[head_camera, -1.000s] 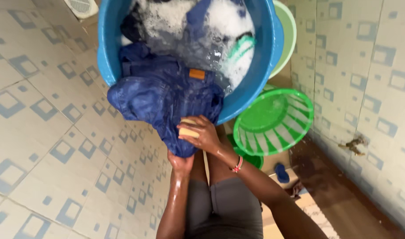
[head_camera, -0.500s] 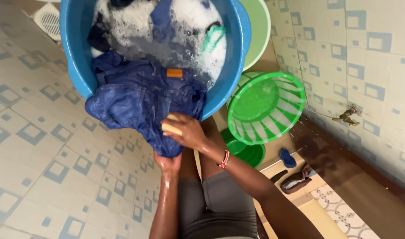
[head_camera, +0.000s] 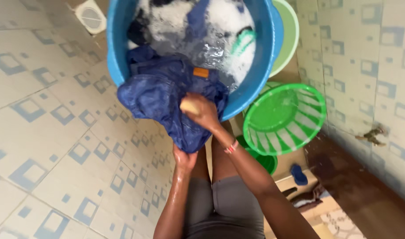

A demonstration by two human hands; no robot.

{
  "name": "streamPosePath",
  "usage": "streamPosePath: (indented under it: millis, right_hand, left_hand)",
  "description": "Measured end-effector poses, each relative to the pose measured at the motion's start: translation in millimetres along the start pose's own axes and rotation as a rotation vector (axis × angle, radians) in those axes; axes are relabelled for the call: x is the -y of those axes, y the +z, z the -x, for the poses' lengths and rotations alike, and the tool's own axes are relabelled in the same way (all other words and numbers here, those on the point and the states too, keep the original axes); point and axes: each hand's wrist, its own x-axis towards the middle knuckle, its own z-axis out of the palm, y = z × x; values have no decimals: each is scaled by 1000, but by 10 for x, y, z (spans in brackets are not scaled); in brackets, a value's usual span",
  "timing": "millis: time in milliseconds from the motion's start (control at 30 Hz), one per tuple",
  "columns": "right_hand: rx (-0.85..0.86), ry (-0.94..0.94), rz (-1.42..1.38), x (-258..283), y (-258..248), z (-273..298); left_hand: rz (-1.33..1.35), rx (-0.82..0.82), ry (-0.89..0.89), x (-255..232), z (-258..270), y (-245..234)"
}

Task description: The person washes clothes in a blue basin, using a bar of soap and a brush to scrub the fabric before moving the item between basins.

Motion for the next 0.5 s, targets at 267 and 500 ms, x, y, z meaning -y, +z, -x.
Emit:
streamPosePath:
  millis: [267, 500]
  right_hand:
    - [68, -305, 235, 203, 23, 213]
    - [-101, 55, 512, -205, 64, -274]
  left_hand:
    - [-108, -110, -129, -1, 3, -706]
    - [-1484, -150, 220, -684, 145, -243]
